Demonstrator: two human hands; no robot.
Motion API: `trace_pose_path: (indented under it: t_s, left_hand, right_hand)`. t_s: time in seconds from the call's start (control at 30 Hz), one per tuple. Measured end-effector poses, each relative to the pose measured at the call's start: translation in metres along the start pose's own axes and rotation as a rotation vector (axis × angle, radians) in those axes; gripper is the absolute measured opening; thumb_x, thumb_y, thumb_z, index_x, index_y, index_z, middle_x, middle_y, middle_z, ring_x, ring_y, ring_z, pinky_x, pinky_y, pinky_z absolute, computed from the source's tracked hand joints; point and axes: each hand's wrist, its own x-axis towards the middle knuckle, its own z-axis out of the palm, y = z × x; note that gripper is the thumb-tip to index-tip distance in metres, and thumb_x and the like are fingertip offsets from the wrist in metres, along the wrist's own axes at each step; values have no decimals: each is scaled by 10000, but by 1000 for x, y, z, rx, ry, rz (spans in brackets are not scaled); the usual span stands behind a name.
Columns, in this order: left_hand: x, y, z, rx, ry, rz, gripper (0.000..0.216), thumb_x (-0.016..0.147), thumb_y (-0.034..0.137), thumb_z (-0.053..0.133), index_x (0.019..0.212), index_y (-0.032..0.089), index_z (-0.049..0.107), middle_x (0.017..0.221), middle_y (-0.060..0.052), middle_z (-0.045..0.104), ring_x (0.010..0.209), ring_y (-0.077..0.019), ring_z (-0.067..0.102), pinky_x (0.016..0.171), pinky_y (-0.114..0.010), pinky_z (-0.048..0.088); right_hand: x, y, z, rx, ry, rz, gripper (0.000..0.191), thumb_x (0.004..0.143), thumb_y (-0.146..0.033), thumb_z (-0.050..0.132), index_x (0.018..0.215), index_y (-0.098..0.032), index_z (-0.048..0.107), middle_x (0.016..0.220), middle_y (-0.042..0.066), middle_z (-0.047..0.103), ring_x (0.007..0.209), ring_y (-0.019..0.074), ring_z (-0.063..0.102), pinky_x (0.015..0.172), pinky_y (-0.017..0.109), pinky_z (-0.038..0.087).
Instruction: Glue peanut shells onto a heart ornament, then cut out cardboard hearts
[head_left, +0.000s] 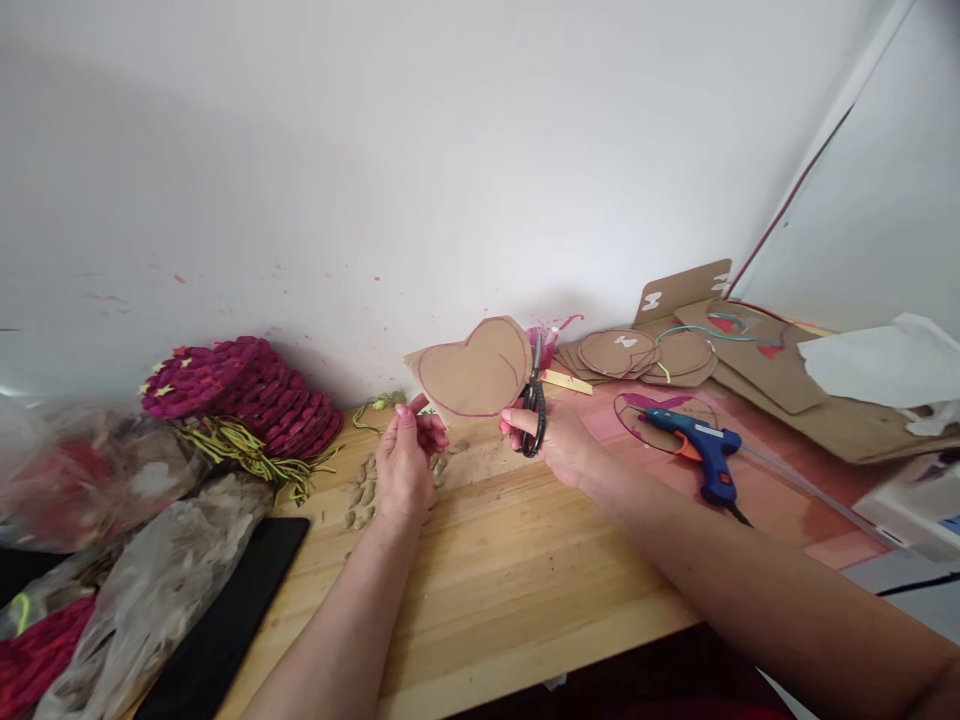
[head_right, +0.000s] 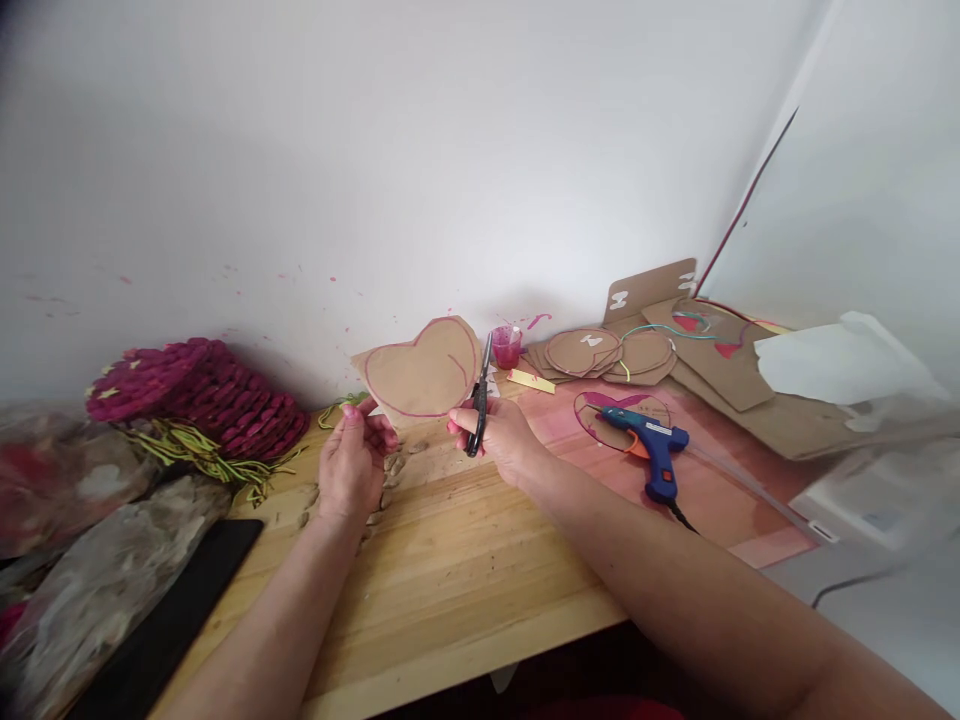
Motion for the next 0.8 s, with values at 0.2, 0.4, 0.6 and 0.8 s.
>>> trace_pose_path:
  t_s: [0.2, 0.4, 0.6, 0.8]
  left_hand:
    - [1, 2, 1, -32, -23, -39, 621, 738, 730, 727, 948, 145, 717, 685, -15, 648, 525, -107, 570, 492, -223, 431]
    - [-1, 5, 3, -118, -24, -47, 491, 655, 595, 872, 811, 180, 660, 650, 32, 585, 472, -69, 480, 420, -192, 377]
    - [-10, 2, 3, 79, -82, -86, 649, 602, 399, 926, 1158, 192, 662, 909, -4, 695, 480, -63, 503, 336, -184, 335]
    - [-17, 3, 9, 58, -78, -4, 772, 675, 407, 900, 1352, 246, 565, 963, -11, 682, 547, -86, 566, 380, -187, 435]
  right_hand:
    - [-4, -4, 3, -25, -3, -14, 249, 675, -375, 774, 696, -172, 631, 639, -3, 627, 523, 102, 528, 482, 251, 297]
    - [-5, -7, 5, -74, -47, -14, 241, 659, -347, 786, 646, -183, 611, 591, -15, 601, 492, 99, 511, 484, 252, 346]
    - [-4, -10, 3, -47, -47, 3, 363, 634, -449, 858, 722, -191, 617, 614, -27, 615, 476, 96, 518, 462, 242, 340]
    - [-5, -1, 3, -146, -156, -1, 600, 723, -772, 721, 688, -204, 533, 594, -31, 538, 477, 104, 513, 483, 261, 363]
